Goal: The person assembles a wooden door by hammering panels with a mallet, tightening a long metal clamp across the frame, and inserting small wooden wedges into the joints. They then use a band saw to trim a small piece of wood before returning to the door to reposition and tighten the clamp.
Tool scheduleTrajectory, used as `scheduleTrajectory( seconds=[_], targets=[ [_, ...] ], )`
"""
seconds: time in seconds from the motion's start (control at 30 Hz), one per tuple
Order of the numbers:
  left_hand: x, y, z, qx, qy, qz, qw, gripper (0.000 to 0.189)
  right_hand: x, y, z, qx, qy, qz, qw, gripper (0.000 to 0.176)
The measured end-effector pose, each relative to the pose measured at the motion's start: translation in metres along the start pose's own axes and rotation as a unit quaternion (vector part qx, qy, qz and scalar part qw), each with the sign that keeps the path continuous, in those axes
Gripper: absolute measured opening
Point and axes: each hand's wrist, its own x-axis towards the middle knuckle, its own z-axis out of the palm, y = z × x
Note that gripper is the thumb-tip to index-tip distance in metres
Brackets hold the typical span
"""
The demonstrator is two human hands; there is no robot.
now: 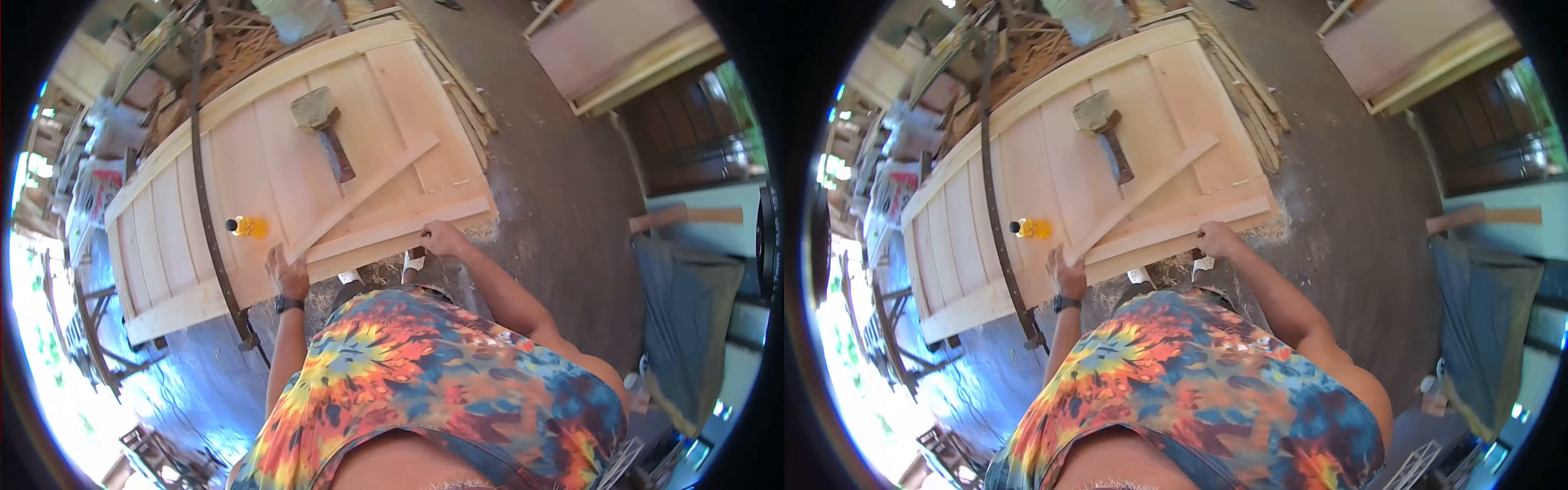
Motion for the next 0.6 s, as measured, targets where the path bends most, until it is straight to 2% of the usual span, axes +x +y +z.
scheduleTrajectory(
  seconds=[0.03, 0.1, 0.17, 0.2, 0.27, 0.3, 0.37, 0.4, 0.43, 0.47, 0.5, 0.53, 0.57, 0.6],
  targets=[
    [-0.015, -0.015, -0.008, 0.021, 0.017, -0.044, 0.999, 0.067, 0.001, -0.006, -0.010, -0.003, -0.009, -0.010, 1.000, 0.026],
    [-0.050, -0.040, -0.031, 0.104, 0.059, -0.154, 0.981, 0.067, 0.007, -0.014, -0.018, -0.050, -0.077, 0.036, 0.995, 0.028],
    [-0.076, -0.058, -0.069, 0.139, 0.054, -0.251, 0.956, 0.070, 0.016, -0.017, -0.010, -0.075, -0.097, 0.004, 0.992, 0.029],
    [-0.093, -0.078, -0.078, 0.142, 0.062, -0.263, 0.952, 0.070, 0.021, -0.020, -0.003, -0.101, -0.109, -0.019, 0.989, 0.029],
    [-0.121, -0.123, -0.085, 0.220, 0.101, -0.370, 0.897, 0.077, 0.032, -0.030, 0.016, -0.121, -0.121, -0.066, 0.983, 0.030],
    [-0.127, -0.139, -0.090, 0.216, 0.114, -0.391, 0.887, 0.077, 0.035, -0.038, 0.024, -0.135, -0.129, -0.104, 0.977, 0.031],
    [-0.149, -0.167, -0.103, 0.198, 0.080, -0.403, 0.890, 0.086, 0.044, -0.067, 0.041, -0.144, -0.203, -0.064, 0.967, 0.033],
    [-0.156, -0.175, -0.103, 0.181, 0.051, -0.422, 0.887, 0.089, 0.044, -0.079, 0.052, -0.165, -0.160, -0.130, 0.964, 0.034],
    [-0.154, -0.183, -0.108, 0.163, 0.033, -0.444, 0.881, 0.092, 0.045, -0.100, 0.059, -0.196, -0.203, -0.141, 0.949, 0.032],
    [-0.148, -0.177, -0.117, 0.111, 0.033, -0.485, 0.867, 0.093, 0.041, -0.108, 0.071, -0.163, -0.176, -0.169, 0.956, 0.028],
    [-0.146, -0.182, -0.121, 0.114, 0.004, -0.479, 0.870, 0.090, 0.038, -0.123, 0.081, -0.135, -0.153, -0.248, 0.947, 0.026],
    [-0.133, -0.172, -0.146, 0.056, -0.045, -0.486, 0.871, 0.087, 0.054, -0.117, 0.099, -0.148, -0.226, -0.159, 0.949, 0.028],
    [-0.139, -0.194, -0.135, 0.024, -0.020, -0.444, 0.896, 0.083, 0.076, -0.091, 0.125, -0.079, -0.242, -0.133, 0.958, 0.029],
    [-0.130, -0.204, -0.141, -0.051, -0.095, -0.475, 0.874, 0.081, 0.052, -0.136, 0.122, -0.102, -0.245, -0.090, 0.960, 0.029]
  ],
)
